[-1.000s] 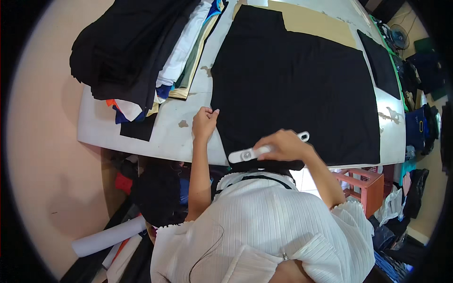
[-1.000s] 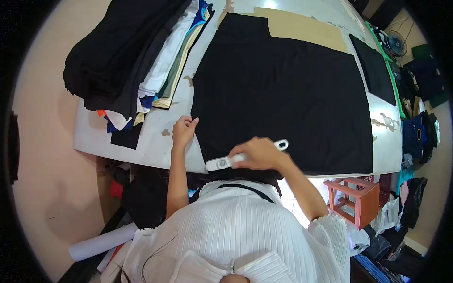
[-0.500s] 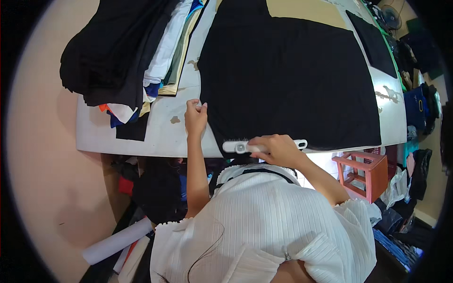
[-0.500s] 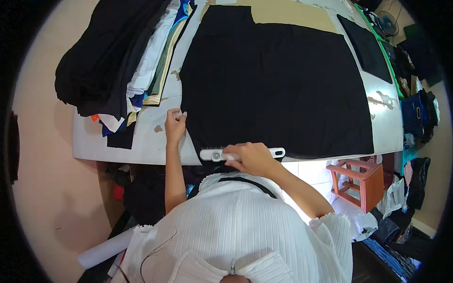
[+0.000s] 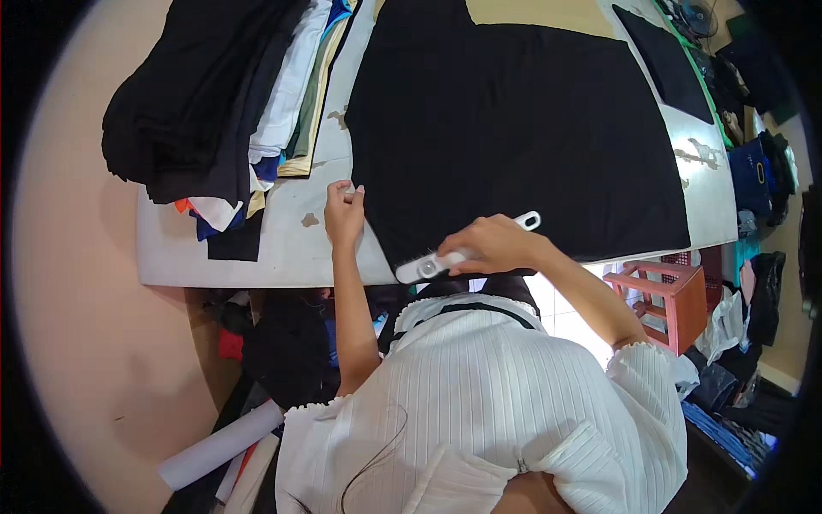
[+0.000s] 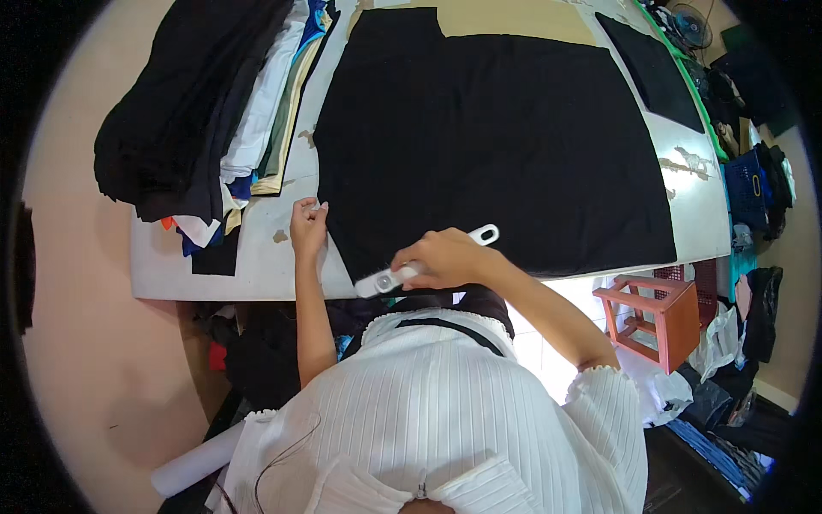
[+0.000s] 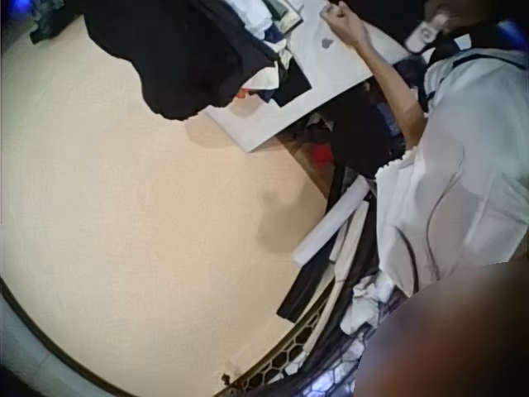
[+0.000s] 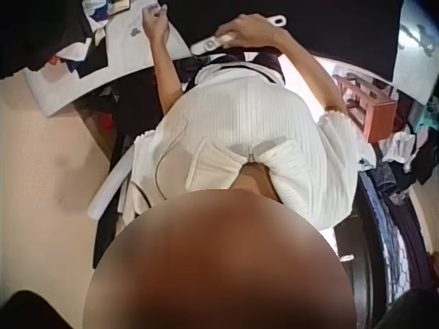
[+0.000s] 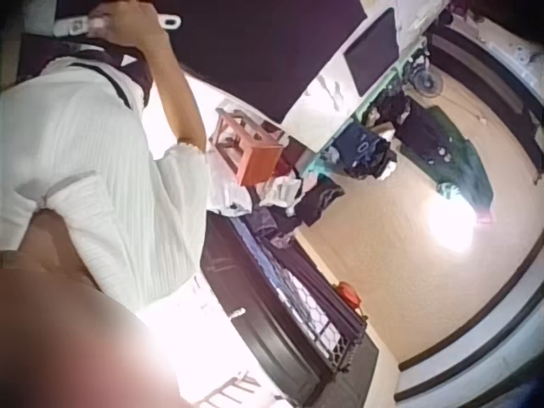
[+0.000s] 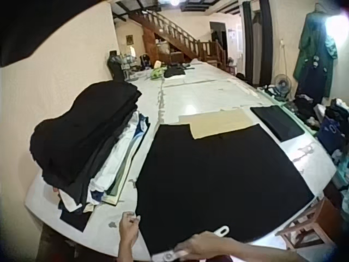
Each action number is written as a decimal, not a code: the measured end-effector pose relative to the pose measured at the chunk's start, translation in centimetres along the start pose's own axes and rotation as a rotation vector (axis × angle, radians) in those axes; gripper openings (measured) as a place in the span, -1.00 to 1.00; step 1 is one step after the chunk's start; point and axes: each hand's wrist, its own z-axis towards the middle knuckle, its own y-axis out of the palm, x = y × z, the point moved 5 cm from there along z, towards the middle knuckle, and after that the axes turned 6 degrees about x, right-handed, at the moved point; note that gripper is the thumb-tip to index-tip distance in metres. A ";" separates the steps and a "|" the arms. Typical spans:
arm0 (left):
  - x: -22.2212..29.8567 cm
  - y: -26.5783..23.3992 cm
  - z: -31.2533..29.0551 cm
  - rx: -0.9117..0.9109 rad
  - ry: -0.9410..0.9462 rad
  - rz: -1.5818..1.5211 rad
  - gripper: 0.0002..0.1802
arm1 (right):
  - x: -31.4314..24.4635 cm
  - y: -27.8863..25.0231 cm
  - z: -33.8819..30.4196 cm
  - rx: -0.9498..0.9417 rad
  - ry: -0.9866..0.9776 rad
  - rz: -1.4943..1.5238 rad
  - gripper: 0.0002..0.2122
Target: Using a lint roller to clean a black t-shirt on a work table.
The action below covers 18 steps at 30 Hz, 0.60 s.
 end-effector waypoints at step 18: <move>-0.1 0.3 -0.6 0.153 0.070 -0.036 -0.71 | 4.3 -3.7 -8.9 0.231 0.241 0.119 -0.72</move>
